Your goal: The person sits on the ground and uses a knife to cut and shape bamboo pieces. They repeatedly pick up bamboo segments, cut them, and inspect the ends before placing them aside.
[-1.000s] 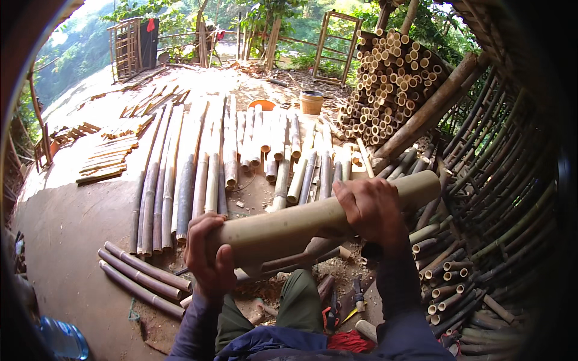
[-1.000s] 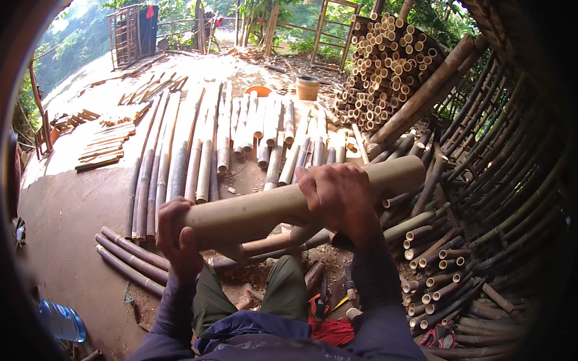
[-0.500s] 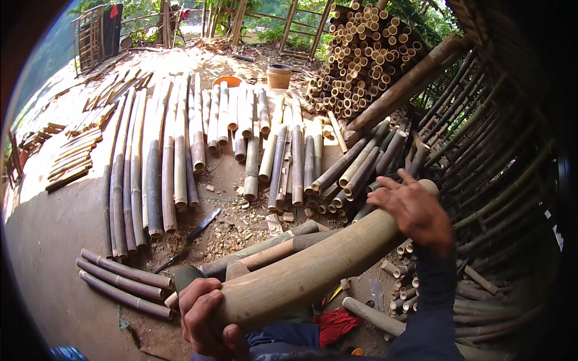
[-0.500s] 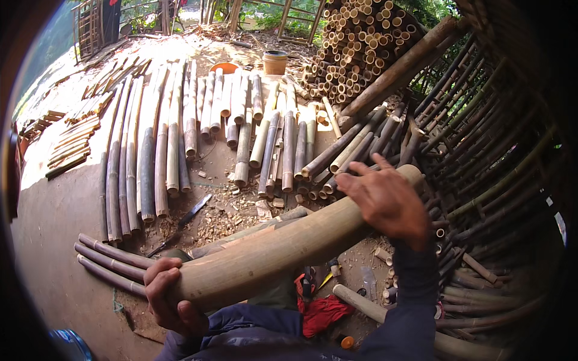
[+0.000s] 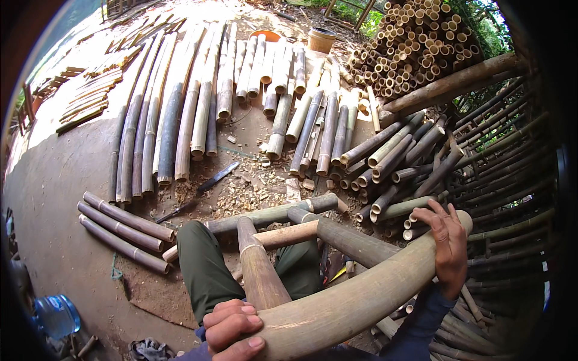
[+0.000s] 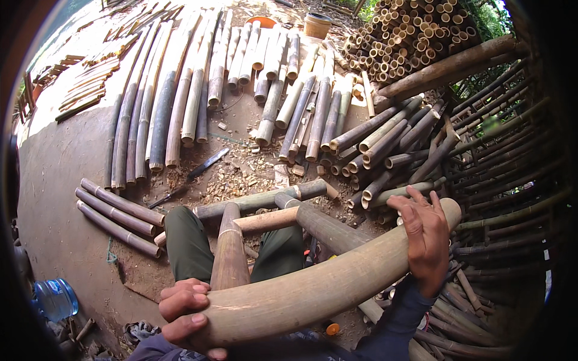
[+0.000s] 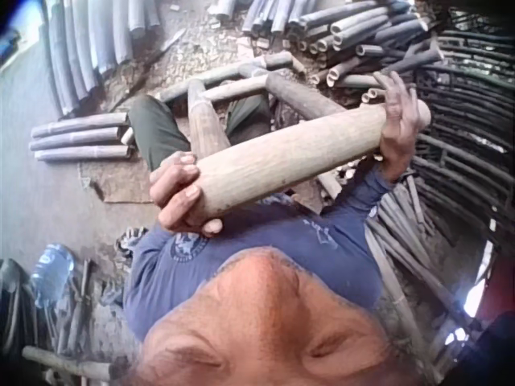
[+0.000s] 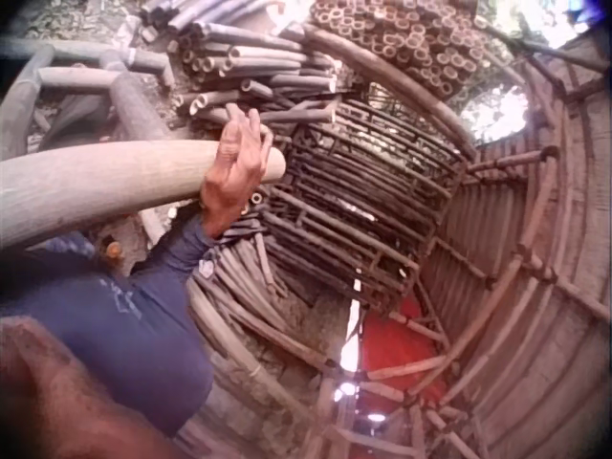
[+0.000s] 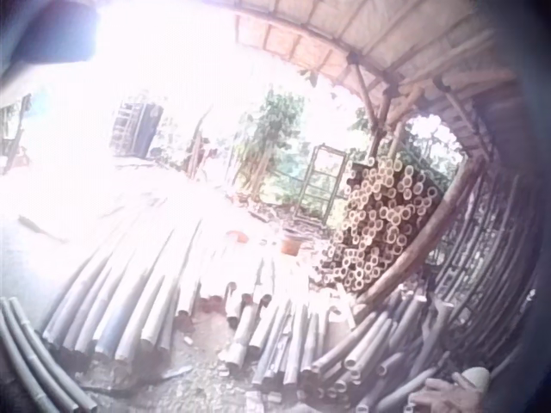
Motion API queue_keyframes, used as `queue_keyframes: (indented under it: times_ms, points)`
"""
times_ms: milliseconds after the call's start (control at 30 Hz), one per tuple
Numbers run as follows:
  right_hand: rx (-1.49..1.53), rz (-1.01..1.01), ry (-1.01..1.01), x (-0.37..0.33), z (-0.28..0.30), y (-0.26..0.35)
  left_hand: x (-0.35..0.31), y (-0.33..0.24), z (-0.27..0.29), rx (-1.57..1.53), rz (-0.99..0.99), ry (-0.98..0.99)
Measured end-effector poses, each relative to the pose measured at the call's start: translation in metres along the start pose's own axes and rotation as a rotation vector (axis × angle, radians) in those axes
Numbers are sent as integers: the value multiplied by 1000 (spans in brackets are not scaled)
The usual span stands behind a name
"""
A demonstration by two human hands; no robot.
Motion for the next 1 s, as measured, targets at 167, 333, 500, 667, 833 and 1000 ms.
queue_keyframes:
  times_ms: [167, 333, 500, 667, 833, 1000]
  points:
    - [-144, 129, -1076, -44, 30, -19, -2, 24, 1, 22, 238, 121]
    - [413, -452, -1278, -95, -133, -179, 83, 69, -21, 99, 506, 60]
    - [393, -860, 125, -195, -490, -285, 101, 93, -52, -86, 571, 165]
    - [114, -1047, 382, -205, -606, -155, 99, 88, -26, 102, 572, 117]
    - [58, -1099, 338, -202, -588, -131, 105, 95, -10, 81, 569, 147]
    - [497, -1184, -32, -221, -562, -233, 119, 109, -44, -92, 551, 244]
Point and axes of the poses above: each hand's wrist, its own x-axis towards the middle knuckle, its own z-axis out of the back of the hand, y = z × x, the point moved 5 cm from there along x, towards the middle knuckle, and after that the axes turned 11 degrees about z, right-handed, at the moved point
